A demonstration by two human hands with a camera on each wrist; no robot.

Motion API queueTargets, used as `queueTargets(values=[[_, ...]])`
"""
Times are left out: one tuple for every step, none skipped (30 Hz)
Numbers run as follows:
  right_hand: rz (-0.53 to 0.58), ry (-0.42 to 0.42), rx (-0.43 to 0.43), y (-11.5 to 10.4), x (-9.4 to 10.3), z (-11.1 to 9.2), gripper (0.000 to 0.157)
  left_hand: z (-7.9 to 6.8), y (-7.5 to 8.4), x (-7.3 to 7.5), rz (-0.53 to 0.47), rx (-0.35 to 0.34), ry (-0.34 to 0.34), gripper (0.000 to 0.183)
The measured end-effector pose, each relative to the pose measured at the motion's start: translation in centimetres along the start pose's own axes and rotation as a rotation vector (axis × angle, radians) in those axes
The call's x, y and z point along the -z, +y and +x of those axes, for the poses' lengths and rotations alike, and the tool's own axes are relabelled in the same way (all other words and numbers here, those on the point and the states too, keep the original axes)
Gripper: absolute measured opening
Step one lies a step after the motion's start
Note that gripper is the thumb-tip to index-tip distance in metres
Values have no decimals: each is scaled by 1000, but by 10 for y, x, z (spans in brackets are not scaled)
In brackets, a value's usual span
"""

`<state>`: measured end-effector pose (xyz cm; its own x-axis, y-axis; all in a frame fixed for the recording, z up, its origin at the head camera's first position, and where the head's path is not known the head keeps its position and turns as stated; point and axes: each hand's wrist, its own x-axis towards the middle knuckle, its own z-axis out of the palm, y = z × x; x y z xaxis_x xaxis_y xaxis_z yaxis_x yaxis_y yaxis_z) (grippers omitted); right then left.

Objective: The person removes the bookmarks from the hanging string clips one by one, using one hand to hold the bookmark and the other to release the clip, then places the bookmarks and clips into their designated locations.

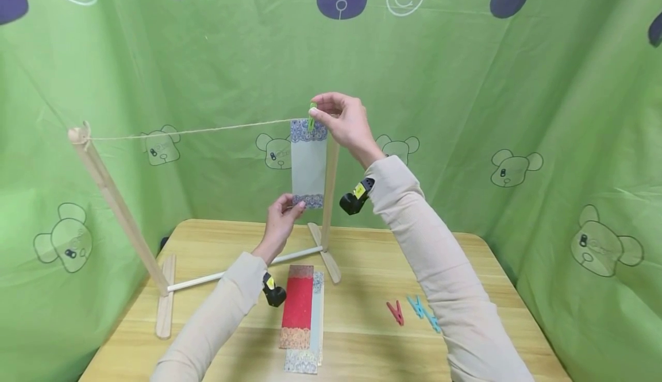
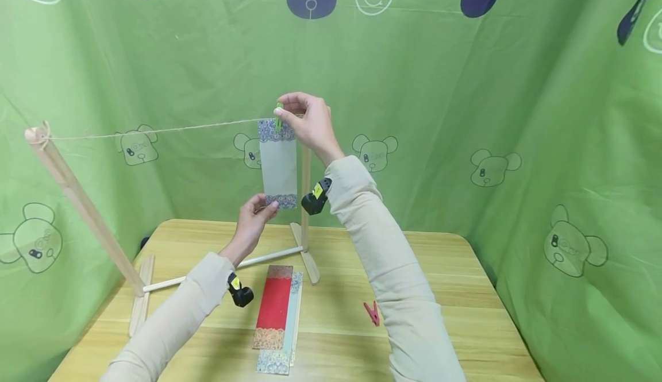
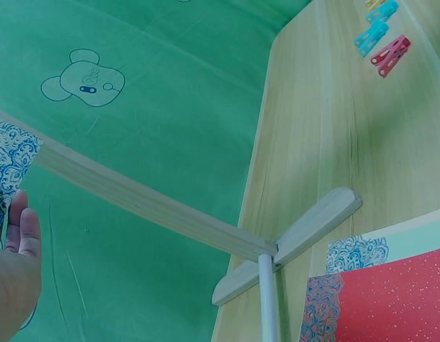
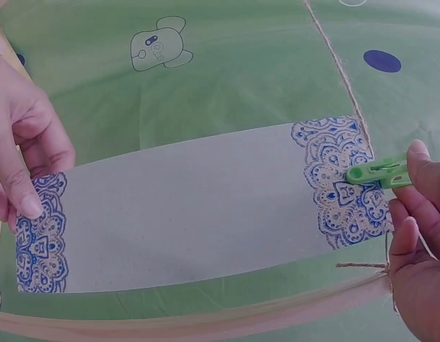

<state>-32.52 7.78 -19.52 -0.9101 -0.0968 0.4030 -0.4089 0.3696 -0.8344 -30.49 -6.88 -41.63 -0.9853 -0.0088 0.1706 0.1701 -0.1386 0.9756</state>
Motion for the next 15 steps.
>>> queueTargets(values=[[0,4,2,0,0,0,28,0,1,0,2,0,2,18],[3,8,5,-1,0,0,28,0,1,-1,2,1,3,18],[3,12,9,-1,1,0,28,-1,1,-1,5,1,5,17],[6,16,13,-1,1,-1,27,-1,0,-1,7,2,7,17],[10,22,18,-1,1,-1,27,-1,0,-1,10,2,9,18],[12,28,22,-1,1,-1,27,-1,0,-1,9,3,10,18],[15,33,27,-1,2,-1,26,-1,0,-1,9,2,12,18],[16,38,32,-1,2,-1,26,-1,-1,-1,8,4,14,18],[17,43,37,-1,2,-1,26,-1,-1,-1,8,4,16,18],[18,48,38,-1,3,-1,25,-1,-1,-1,8,6,18,18],[19,50,40,-1,3,-1,25,-1,-2,-1,10,7,18,18],[21,52,41,-1,4,-2,25,-2,-2,0,11,10,17,18],[21,54,43,-1,4,-2,25,-2,-2,0,15,12,16,17],[23,56,43,-1,5,-2,26,-2,-2,0,17,14,15,17],[27,57,43,-1,5,-2,26,-3,-2,1,18,16,12,17]])
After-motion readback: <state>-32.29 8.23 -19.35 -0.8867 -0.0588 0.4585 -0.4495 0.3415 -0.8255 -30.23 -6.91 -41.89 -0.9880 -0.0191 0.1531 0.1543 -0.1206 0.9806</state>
